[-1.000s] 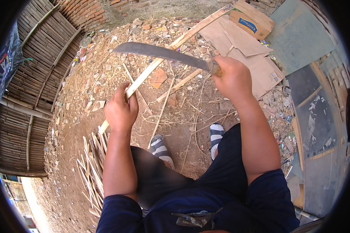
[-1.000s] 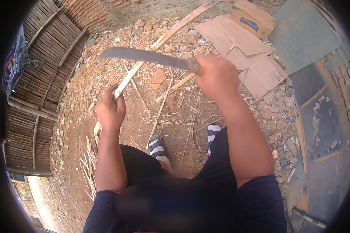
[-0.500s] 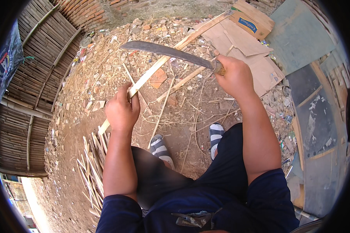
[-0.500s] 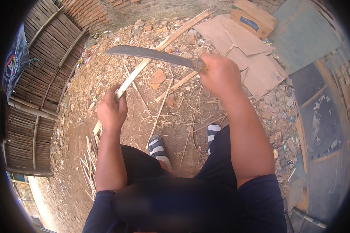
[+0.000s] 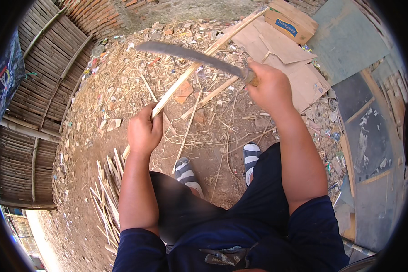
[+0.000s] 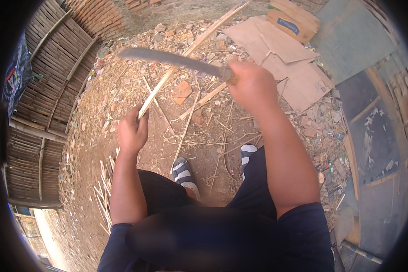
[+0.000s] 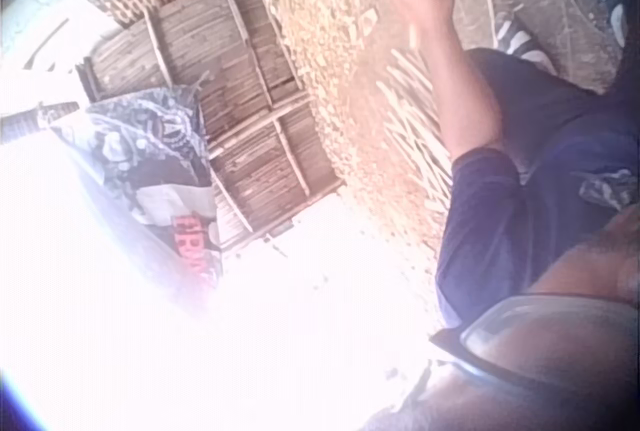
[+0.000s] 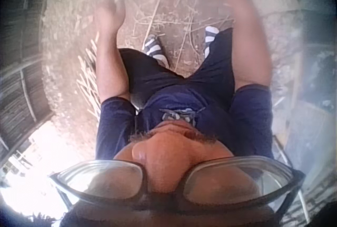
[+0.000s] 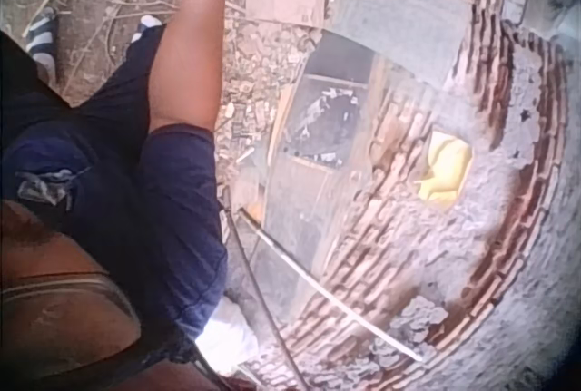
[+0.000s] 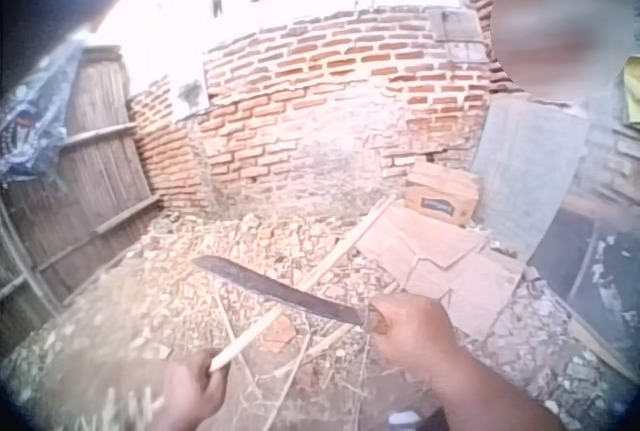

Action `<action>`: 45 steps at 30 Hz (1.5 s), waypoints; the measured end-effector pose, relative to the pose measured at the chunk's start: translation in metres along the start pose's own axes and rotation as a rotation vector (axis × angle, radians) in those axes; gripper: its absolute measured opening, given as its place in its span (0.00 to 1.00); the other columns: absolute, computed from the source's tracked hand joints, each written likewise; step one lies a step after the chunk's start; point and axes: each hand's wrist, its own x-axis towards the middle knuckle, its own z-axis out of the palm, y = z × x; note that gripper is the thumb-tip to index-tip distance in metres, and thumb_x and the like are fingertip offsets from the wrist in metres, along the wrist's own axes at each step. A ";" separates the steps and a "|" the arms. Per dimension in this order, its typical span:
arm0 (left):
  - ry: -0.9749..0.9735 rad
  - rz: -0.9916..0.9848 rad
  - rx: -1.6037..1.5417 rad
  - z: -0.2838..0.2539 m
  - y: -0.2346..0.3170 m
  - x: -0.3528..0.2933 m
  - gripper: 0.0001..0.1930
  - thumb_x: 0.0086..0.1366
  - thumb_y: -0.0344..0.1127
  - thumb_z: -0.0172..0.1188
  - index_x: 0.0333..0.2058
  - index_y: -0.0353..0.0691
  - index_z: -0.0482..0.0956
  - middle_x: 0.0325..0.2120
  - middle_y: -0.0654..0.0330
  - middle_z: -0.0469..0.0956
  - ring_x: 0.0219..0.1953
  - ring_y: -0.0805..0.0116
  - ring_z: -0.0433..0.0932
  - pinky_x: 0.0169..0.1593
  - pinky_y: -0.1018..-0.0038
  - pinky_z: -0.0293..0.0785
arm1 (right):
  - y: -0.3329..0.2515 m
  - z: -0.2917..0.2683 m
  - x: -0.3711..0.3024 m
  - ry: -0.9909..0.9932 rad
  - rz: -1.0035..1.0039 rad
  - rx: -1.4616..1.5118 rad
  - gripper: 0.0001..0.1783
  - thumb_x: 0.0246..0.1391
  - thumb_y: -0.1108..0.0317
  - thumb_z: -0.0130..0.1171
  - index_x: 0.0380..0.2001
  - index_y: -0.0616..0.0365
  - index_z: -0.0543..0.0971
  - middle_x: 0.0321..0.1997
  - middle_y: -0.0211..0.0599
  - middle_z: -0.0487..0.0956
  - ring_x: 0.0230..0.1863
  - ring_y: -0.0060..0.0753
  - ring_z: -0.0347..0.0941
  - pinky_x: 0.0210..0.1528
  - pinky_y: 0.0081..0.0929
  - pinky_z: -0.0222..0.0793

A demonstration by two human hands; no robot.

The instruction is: The person carves a thin strip of bamboo by hand using a machete while sitting.

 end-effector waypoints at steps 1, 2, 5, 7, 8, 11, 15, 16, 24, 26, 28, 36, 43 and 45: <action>-0.017 -0.009 -0.027 -0.001 0.002 0.000 0.10 0.69 0.37 0.64 0.44 0.41 0.86 0.24 0.47 0.82 0.27 0.46 0.83 0.32 0.58 0.76 | -0.005 0.000 -0.001 -0.027 -0.031 -0.021 0.13 0.47 0.67 0.70 0.38 0.51 0.81 0.32 0.43 0.82 0.38 0.54 0.81 0.40 0.49 0.76; -0.034 -0.019 -0.054 -0.001 0.002 -0.001 0.10 0.69 0.38 0.64 0.43 0.40 0.86 0.24 0.47 0.82 0.26 0.47 0.82 0.31 0.59 0.76 | -0.008 0.000 -0.001 -0.053 -0.062 -0.041 0.13 0.48 0.67 0.70 0.38 0.51 0.81 0.32 0.42 0.82 0.38 0.54 0.81 0.40 0.49 0.76; -0.177 -0.035 -0.189 0.004 -0.013 -0.003 0.12 0.71 0.40 0.64 0.45 0.39 0.86 0.21 0.50 0.80 0.23 0.54 0.80 0.30 0.62 0.74 | -0.001 -0.003 0.002 -0.064 -0.011 -0.029 0.23 0.43 0.70 0.73 0.47 0.54 0.84 0.40 0.47 0.84 0.42 0.56 0.81 0.43 0.46 0.77; -0.235 -0.041 -0.267 0.004 -0.008 -0.004 0.14 0.72 0.41 0.65 0.46 0.36 0.85 0.19 0.55 0.78 0.22 0.64 0.76 0.29 0.66 0.72 | 0.008 -0.002 0.002 -0.017 -0.007 -0.008 0.15 0.46 0.68 0.70 0.40 0.52 0.82 0.35 0.43 0.83 0.39 0.54 0.81 0.40 0.48 0.76; -0.265 -0.043 -0.305 0.004 -0.006 -0.004 0.15 0.72 0.41 0.65 0.47 0.35 0.85 0.18 0.58 0.78 0.21 0.68 0.74 0.28 0.68 0.71 | 0.011 -0.001 0.002 0.007 -0.006 0.002 0.11 0.48 0.67 0.69 0.36 0.51 0.81 0.32 0.40 0.82 0.38 0.53 0.81 0.39 0.49 0.76; -0.412 -0.203 -0.403 0.002 -0.004 -0.005 0.17 0.71 0.42 0.68 0.49 0.34 0.85 0.17 0.68 0.73 0.22 0.79 0.66 0.26 0.73 0.64 | 0.002 0.003 0.002 -0.041 -0.035 0.036 0.11 0.48 0.67 0.69 0.36 0.51 0.81 0.32 0.41 0.82 0.37 0.54 0.81 0.38 0.49 0.76; -0.545 -0.236 -0.392 -0.010 0.002 -0.005 0.20 0.67 0.43 0.72 0.51 0.35 0.85 0.17 0.74 0.65 0.21 0.82 0.60 0.25 0.75 0.56 | -0.009 0.003 0.001 -0.116 -0.079 -0.020 0.17 0.46 0.69 0.71 0.43 0.52 0.83 0.37 0.46 0.83 0.40 0.55 0.81 0.41 0.47 0.76; -0.543 -0.225 -0.397 -0.010 0.004 -0.006 0.21 0.66 0.43 0.73 0.52 0.36 0.84 0.17 0.74 0.64 0.21 0.81 0.60 0.25 0.75 0.55 | -0.001 0.005 0.001 -0.059 -0.071 0.004 0.13 0.48 0.68 0.70 0.39 0.52 0.82 0.34 0.44 0.83 0.38 0.55 0.81 0.40 0.48 0.76; -0.607 -0.235 -0.462 -0.004 -0.002 -0.008 0.25 0.64 0.44 0.74 0.54 0.36 0.83 0.17 0.75 0.61 0.20 0.81 0.59 0.25 0.74 0.55 | 0.001 0.008 0.001 0.007 -0.048 0.066 0.08 0.49 0.67 0.68 0.34 0.50 0.80 0.30 0.39 0.81 0.35 0.53 0.80 0.37 0.50 0.75; -0.613 -0.233 -0.497 -0.003 0.001 -0.009 0.26 0.64 0.44 0.75 0.55 0.36 0.83 0.17 0.75 0.61 0.20 0.81 0.59 0.25 0.74 0.55 | -0.013 0.010 -0.002 -0.088 -0.129 0.058 0.08 0.48 0.68 0.68 0.33 0.51 0.80 0.30 0.38 0.81 0.35 0.53 0.81 0.36 0.50 0.75; -0.631 -0.219 -0.483 -0.005 0.003 -0.009 0.26 0.63 0.45 0.75 0.55 0.35 0.82 0.17 0.75 0.60 0.21 0.81 0.58 0.25 0.74 0.55 | -0.017 0.006 -0.002 -0.096 -0.162 0.001 0.09 0.47 0.68 0.68 0.33 0.52 0.79 0.29 0.38 0.80 0.35 0.52 0.81 0.36 0.49 0.75; -0.657 -0.216 -0.516 -0.004 -0.004 -0.008 0.28 0.62 0.46 0.76 0.55 0.34 0.82 0.17 0.75 0.60 0.21 0.81 0.58 0.25 0.74 0.54 | 0.004 -0.004 0.001 -0.085 -0.033 -0.013 0.11 0.46 0.67 0.70 0.35 0.51 0.81 0.31 0.40 0.82 0.38 0.53 0.81 0.39 0.49 0.76; -0.486 -0.121 -0.269 -0.006 0.007 -0.005 0.28 0.61 0.50 0.76 0.52 0.33 0.83 0.12 0.69 0.65 0.16 0.77 0.62 0.23 0.71 0.58 | -0.016 -0.002 -0.004 -0.192 -0.098 -0.020 0.13 0.46 0.66 0.71 0.37 0.49 0.82 0.33 0.39 0.82 0.39 0.52 0.81 0.40 0.48 0.76; -0.441 -0.101 -0.186 -0.007 0.009 -0.004 0.29 0.61 0.51 0.75 0.51 0.33 0.84 0.10 0.65 0.66 0.15 0.74 0.63 0.23 0.70 0.60 | -0.007 -0.005 -0.001 -0.168 -0.018 0.004 0.13 0.46 0.66 0.71 0.37 0.49 0.82 0.33 0.39 0.82 0.39 0.52 0.81 0.40 0.48 0.76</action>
